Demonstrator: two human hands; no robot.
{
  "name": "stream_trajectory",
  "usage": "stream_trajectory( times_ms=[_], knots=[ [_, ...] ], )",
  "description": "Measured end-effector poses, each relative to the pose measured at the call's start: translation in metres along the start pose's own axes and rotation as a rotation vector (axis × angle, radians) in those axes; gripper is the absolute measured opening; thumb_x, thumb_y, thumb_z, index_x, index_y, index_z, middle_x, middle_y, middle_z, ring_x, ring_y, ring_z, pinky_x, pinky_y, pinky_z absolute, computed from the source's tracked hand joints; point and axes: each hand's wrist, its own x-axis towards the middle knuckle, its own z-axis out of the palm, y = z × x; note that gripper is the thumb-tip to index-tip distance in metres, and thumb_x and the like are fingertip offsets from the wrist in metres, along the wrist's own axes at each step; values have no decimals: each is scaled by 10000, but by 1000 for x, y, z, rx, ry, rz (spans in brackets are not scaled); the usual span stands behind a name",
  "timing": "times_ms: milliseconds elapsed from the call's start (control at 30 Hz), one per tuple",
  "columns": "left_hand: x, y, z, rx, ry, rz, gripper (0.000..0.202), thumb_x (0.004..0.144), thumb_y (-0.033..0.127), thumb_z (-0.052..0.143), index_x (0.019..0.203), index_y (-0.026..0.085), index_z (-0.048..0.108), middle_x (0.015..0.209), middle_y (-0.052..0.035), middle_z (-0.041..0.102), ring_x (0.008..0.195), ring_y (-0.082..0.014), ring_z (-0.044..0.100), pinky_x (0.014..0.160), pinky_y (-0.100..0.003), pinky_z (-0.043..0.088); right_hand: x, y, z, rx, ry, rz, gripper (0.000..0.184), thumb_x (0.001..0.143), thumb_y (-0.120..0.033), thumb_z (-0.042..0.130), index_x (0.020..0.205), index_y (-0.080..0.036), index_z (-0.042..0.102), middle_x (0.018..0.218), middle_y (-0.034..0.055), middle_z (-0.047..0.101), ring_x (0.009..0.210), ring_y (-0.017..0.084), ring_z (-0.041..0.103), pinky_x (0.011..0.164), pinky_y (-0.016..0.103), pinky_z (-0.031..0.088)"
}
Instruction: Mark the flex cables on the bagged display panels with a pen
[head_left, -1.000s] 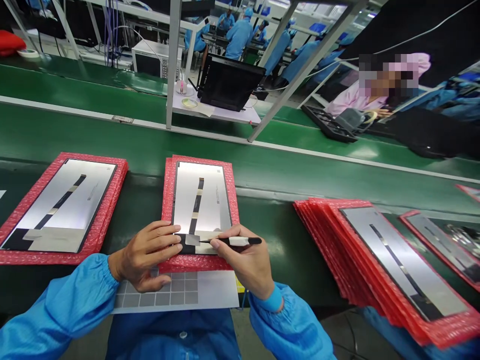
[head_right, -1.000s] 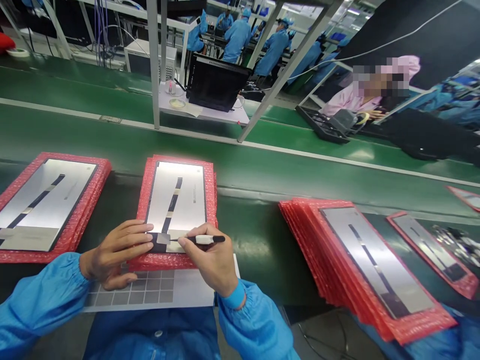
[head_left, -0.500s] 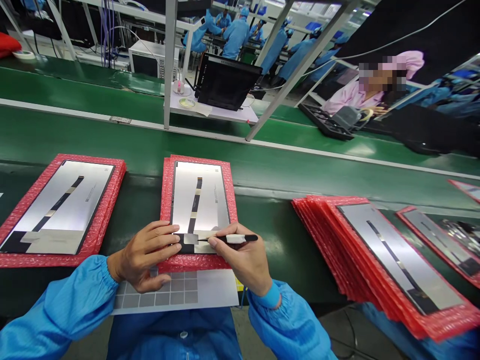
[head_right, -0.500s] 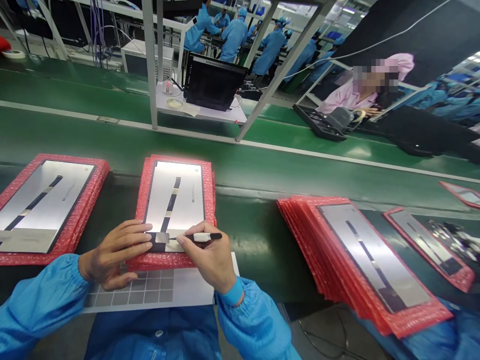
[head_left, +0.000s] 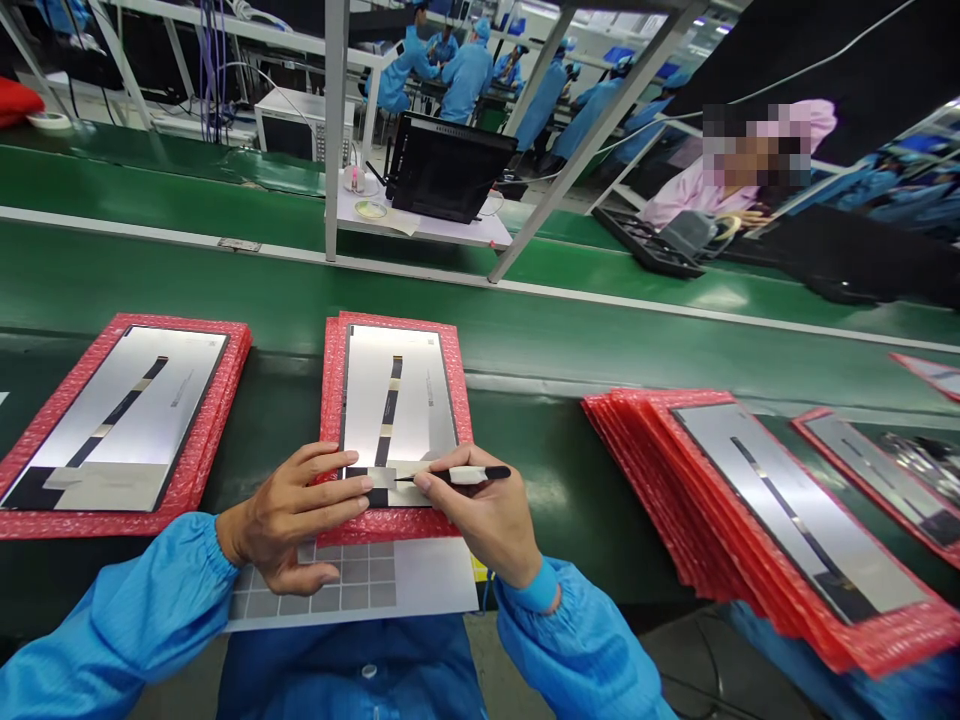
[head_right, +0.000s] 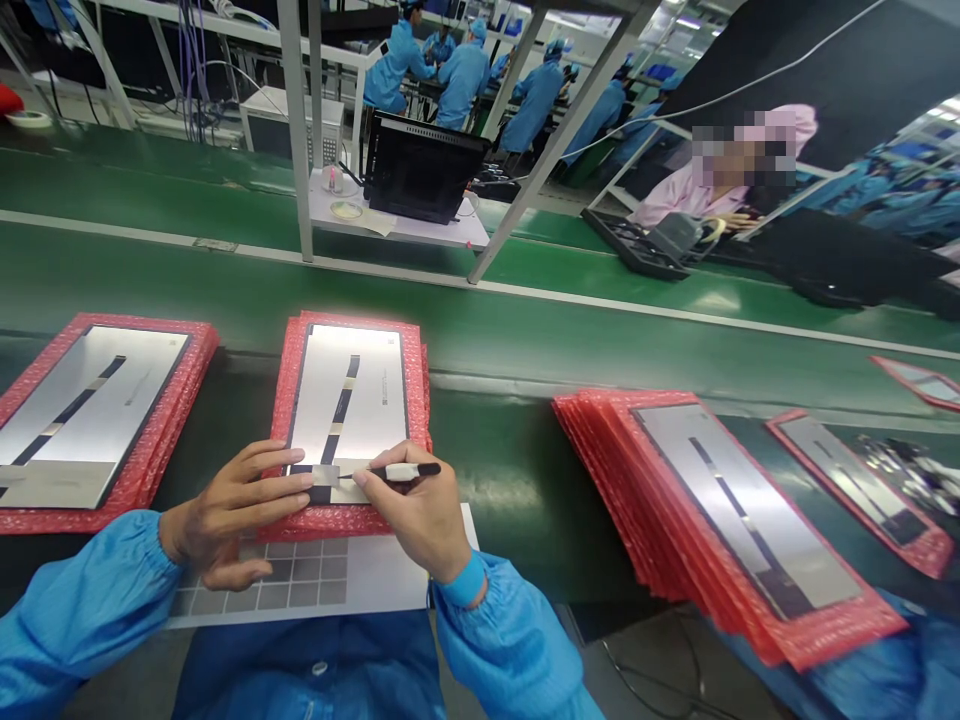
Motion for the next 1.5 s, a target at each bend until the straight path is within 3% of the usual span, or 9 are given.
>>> stream_trajectory(
  times_ms=[533, 900, 1067, 1333, 1500],
  knots=[
    [5, 0, -3, -38, -30, -25, 659, 951, 497, 529, 1498, 130, 503, 1322, -182, 711, 1343, -381, 564, 1046, -569, 476, -1, 3, 1, -35, -11, -23, 173, 791, -362, 800, 744, -225, 707, 667, 28, 726, 577, 186, 629, 543, 288, 498],
    [14, 14, -19, 117, -310, -130, 834, 918, 709, 566, 1551, 175, 465, 1482, -157, 613, 1328, -387, 543, 1142, -557, 325, -1, 3, 1, -32, -33, -6, 182, 796, -370, 789, 757, -209, 716, 687, 38, 737, 598, 187, 635, 545, 282, 483],
    [22, 20, -26, 206, -448, -114, 827, 933, 662, 581, 1577, 166, 429, 1562, -149, 539, 1367, -397, 493, 1152, -578, 283, 0, 2, 1, -36, -46, -3, 182, 793, -368, 785, 752, -206, 711, 696, 35, 741, 586, 176, 626, 543, 277, 485],
    [36, 28, -32, 206, -495, -142, 854, 906, 672, 607, 1580, 180, 425, 1529, -144, 567, 1328, -389, 521, 1242, -654, 166, 1, 6, 0, 122, -1, 19, 253, 810, -404, 799, 736, -206, 661, 602, 9, 691, 474, 155, 602, 475, 269, 481],
    [40, 34, -25, 226, -511, -192, 882, 890, 756, 573, 1566, 204, 453, 1565, -124, 533, 1319, -385, 516, 1226, -620, 178, -1, 9, 1, 296, 57, 65, 285, 805, -414, 817, 745, -208, 629, 512, -28, 635, 401, 140, 575, 428, 249, 473]
  ],
)
